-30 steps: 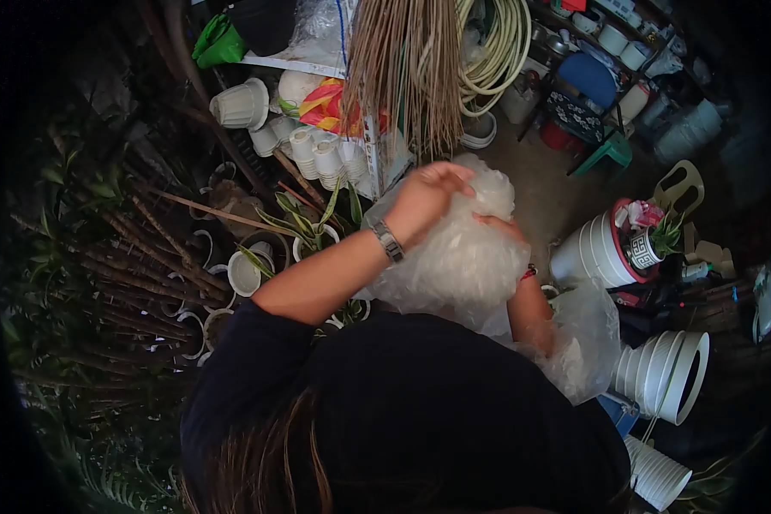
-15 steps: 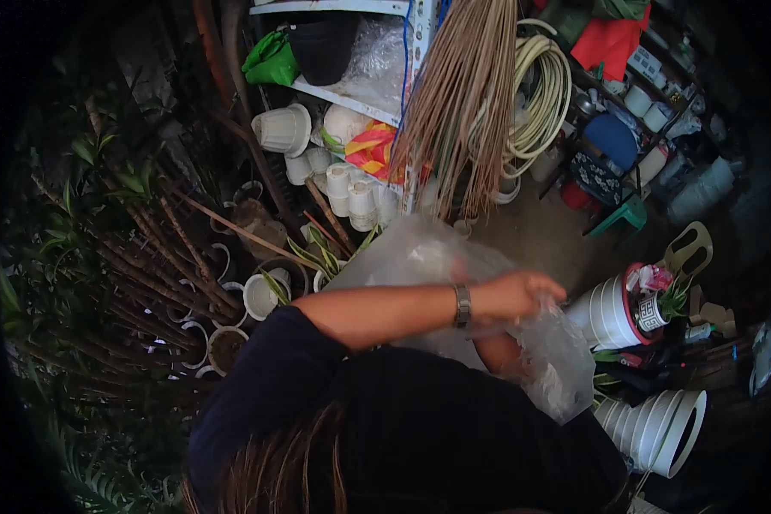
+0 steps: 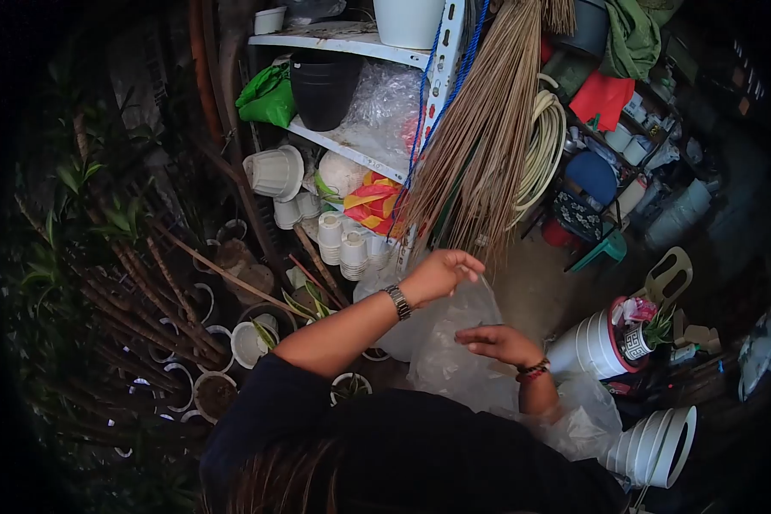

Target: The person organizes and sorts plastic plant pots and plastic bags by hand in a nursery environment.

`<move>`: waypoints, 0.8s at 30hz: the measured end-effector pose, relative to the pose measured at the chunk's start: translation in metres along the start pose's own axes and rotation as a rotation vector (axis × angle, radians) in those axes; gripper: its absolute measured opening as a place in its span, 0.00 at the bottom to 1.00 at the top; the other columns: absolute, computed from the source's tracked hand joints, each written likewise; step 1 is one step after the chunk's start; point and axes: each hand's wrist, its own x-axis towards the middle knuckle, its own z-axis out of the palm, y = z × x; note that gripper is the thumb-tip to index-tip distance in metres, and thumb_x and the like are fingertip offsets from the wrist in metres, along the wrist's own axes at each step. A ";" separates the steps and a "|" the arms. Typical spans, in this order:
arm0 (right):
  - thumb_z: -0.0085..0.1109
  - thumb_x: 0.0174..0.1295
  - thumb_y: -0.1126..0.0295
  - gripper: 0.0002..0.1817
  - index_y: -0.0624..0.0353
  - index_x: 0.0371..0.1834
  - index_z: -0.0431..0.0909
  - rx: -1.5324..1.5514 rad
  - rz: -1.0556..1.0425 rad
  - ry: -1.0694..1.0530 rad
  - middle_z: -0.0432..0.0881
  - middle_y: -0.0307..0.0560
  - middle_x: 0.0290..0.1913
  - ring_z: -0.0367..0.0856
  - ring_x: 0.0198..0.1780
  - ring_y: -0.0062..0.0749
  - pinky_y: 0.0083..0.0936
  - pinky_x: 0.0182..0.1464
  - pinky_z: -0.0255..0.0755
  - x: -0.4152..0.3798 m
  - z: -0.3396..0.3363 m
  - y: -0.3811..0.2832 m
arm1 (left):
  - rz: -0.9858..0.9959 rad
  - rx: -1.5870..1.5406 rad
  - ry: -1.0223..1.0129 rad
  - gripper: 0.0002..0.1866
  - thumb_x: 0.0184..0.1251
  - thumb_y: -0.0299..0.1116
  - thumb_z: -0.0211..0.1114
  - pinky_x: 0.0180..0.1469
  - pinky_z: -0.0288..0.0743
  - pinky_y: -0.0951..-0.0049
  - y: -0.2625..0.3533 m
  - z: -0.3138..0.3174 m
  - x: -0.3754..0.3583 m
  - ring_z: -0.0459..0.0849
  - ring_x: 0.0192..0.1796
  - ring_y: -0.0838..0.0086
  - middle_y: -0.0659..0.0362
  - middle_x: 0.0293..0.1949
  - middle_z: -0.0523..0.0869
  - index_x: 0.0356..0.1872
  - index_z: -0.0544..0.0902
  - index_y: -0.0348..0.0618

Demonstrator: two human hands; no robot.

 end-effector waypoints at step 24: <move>0.56 0.64 0.61 0.14 0.59 0.26 0.75 0.613 0.365 0.289 0.69 0.29 0.17 0.61 0.16 0.11 0.12 0.19 0.54 -0.022 0.001 -0.004 | 0.214 1.043 1.104 0.54 0.39 0.54 0.73 0.65 0.60 0.61 0.053 -0.306 0.247 0.64 0.64 0.46 0.36 0.67 0.51 0.68 0.55 0.42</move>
